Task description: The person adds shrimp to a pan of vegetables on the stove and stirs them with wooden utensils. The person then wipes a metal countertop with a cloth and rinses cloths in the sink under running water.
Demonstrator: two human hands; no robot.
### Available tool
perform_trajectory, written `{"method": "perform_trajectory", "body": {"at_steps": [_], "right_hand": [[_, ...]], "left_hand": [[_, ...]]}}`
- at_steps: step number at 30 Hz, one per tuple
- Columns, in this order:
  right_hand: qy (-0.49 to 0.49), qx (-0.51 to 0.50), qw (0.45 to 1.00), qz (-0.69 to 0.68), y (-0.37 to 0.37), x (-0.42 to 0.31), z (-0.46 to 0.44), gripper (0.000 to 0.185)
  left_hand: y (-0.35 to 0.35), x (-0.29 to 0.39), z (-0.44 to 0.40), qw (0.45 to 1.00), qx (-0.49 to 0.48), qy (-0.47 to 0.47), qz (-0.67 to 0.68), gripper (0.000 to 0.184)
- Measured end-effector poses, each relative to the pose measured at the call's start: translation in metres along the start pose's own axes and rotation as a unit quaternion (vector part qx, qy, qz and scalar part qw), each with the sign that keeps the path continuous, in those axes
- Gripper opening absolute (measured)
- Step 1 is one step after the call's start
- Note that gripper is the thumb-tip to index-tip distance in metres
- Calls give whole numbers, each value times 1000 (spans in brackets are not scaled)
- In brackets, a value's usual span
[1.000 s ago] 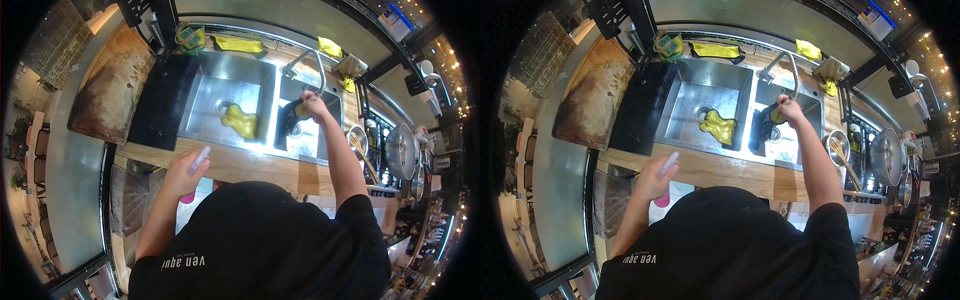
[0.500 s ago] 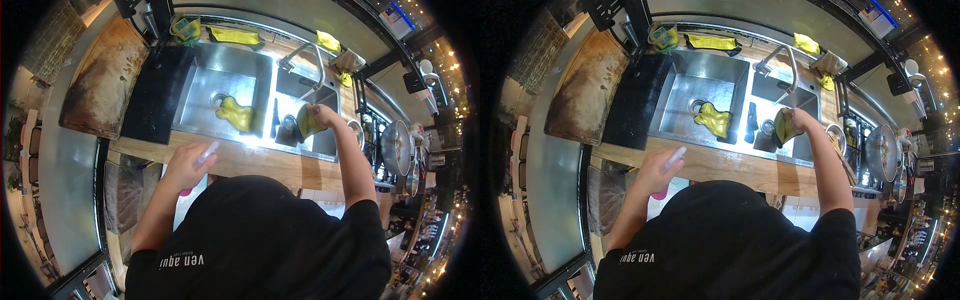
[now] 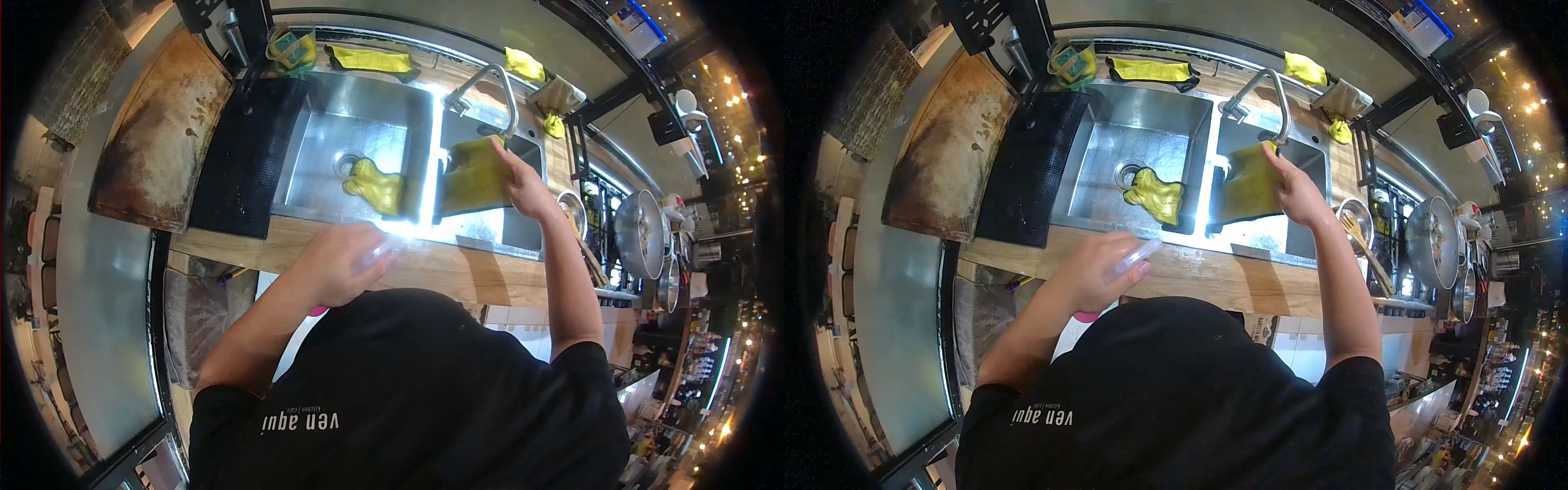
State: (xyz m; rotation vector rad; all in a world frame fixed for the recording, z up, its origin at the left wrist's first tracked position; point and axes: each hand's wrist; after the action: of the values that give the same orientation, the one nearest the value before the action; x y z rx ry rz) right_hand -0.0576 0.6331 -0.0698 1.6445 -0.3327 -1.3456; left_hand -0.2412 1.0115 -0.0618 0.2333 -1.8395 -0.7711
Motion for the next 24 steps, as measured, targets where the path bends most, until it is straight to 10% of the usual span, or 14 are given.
{"method": "perform_trajectory", "body": {"at_steps": [24], "right_hand": [[-23,-99,988,114,63,-88,9,93]], "left_hand": [[9,-3,9,998,41,44,27,27]]}}
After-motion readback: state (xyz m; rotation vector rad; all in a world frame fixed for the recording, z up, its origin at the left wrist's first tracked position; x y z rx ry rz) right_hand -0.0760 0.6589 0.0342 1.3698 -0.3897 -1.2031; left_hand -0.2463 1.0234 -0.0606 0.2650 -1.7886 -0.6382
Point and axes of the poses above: each hand's wrist, its own z-axis away from the middle knuckle, its own y-axis out of the back of the hand, x = y × z, and after that the axes turned 4 degrees about y, right-handed
